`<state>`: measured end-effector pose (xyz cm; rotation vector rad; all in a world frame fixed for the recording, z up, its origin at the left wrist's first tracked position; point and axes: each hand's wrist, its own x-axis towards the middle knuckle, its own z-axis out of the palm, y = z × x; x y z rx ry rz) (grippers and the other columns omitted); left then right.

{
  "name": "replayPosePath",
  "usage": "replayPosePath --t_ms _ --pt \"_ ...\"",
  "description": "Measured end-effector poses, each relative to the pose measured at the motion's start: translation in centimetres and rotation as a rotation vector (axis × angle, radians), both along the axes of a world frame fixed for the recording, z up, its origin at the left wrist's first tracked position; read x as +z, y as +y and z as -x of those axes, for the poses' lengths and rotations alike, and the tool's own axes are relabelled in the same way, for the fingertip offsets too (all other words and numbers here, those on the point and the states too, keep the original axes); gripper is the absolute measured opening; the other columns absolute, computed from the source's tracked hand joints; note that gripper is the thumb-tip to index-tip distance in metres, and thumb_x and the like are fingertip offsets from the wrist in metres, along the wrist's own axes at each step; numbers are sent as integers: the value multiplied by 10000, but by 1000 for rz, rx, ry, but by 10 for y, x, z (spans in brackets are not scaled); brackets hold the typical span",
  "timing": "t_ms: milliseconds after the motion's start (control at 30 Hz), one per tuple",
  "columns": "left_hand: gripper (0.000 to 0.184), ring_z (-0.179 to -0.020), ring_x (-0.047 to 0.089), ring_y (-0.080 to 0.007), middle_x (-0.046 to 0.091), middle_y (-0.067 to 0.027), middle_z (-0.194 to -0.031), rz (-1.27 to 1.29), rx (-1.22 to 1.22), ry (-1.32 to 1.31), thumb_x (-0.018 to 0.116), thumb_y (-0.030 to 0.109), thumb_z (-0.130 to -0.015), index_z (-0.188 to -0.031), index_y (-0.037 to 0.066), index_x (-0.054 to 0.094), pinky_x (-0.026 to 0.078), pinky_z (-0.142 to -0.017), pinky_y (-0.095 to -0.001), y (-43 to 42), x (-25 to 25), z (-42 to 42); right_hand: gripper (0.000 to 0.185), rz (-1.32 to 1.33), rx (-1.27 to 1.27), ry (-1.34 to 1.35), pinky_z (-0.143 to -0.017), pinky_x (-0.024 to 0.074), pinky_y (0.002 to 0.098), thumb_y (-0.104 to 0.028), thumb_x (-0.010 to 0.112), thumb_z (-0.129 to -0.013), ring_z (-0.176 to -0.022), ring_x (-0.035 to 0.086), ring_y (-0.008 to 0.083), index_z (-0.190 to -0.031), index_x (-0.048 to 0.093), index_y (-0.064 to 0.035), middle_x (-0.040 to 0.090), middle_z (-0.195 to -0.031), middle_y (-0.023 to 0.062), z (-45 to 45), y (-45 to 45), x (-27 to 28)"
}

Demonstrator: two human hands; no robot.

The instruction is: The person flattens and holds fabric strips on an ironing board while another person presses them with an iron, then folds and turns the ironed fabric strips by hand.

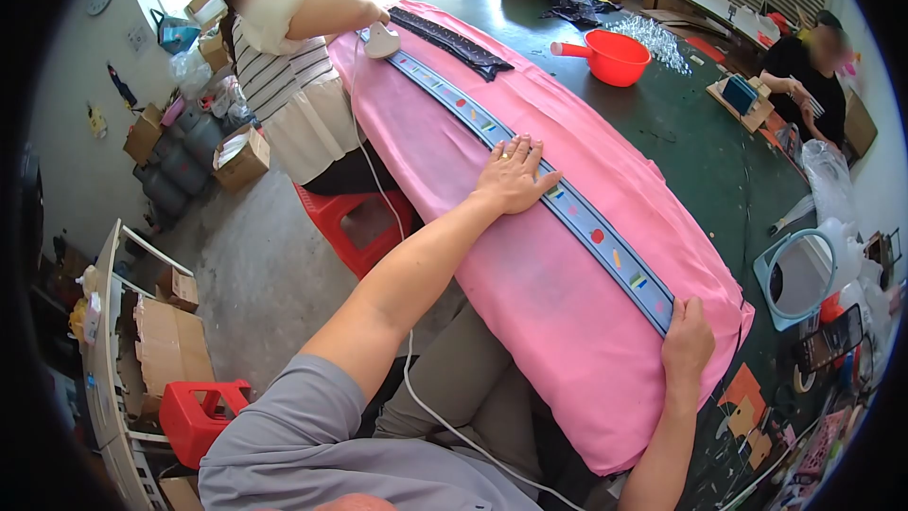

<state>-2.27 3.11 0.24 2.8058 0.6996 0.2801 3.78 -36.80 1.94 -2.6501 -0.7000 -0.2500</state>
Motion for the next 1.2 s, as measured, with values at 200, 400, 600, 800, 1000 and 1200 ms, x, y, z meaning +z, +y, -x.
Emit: replayPosePath --t_ms 200,400,600,800,1000,1200 --pt "862 -1567 142 -307 246 -190 -1660 4 -10 -11 265 663 -1012 -1588 22 284 84 -1258 -475 -1 3 1 330 -25 -10 7 -628 458 487 -320 465 -1069 -649 604 396 -904 523 -40 652 -756 177 4 -2 3" --pt "848 -1565 149 -308 254 -190 -1657 5 -14 -31 265 651 -1019 -1586 20 287 92 -1258 -476 -2 6 6 334 -26 -21 30 -632 458 492 -313 466 -1069 -650 603 400 -897 525 -33 651 -755 180 5 -1 5" --pt "851 -1564 152 -308 257 -190 -1656 17 -19 -21 266 653 -1017 -1584 18 290 91 -1260 -475 -4 8 7 329 -42 -19 50 -637 459 494 -305 466 -1068 -653 603 402 -897 529 -31 654 -759 183 5 -2 4" --pt "854 -1564 156 -308 255 -191 -1657 9 -17 -14 272 653 -1014 -1583 16 290 96 -1258 -475 -2 7 6 331 -12 -22 48 -639 460 493 -309 465 -1066 -658 605 401 -901 532 -29 657 -764 185 4 -2 6" --pt "868 -1564 159 -308 254 -196 -1656 6 -30 0 270 662 -1009 -1581 10 292 97 -1256 -476 -1 8 6 330 -34 -5 53 -645 461 496 -317 466 -1061 -672 613 405 -904 537 -36 666 -776 183 2 -3 3" --pt "891 -1565 152 -312 246 -213 -1654 -10 -41 13 263 673 -1003 -1576 -9 289 86 -1254 -485 4 1 3 315 -19 -6 40 -657 463 498 -319 469 -1057 -696 621 414 -909 536 -49 674 -789 178 1 -1 1"
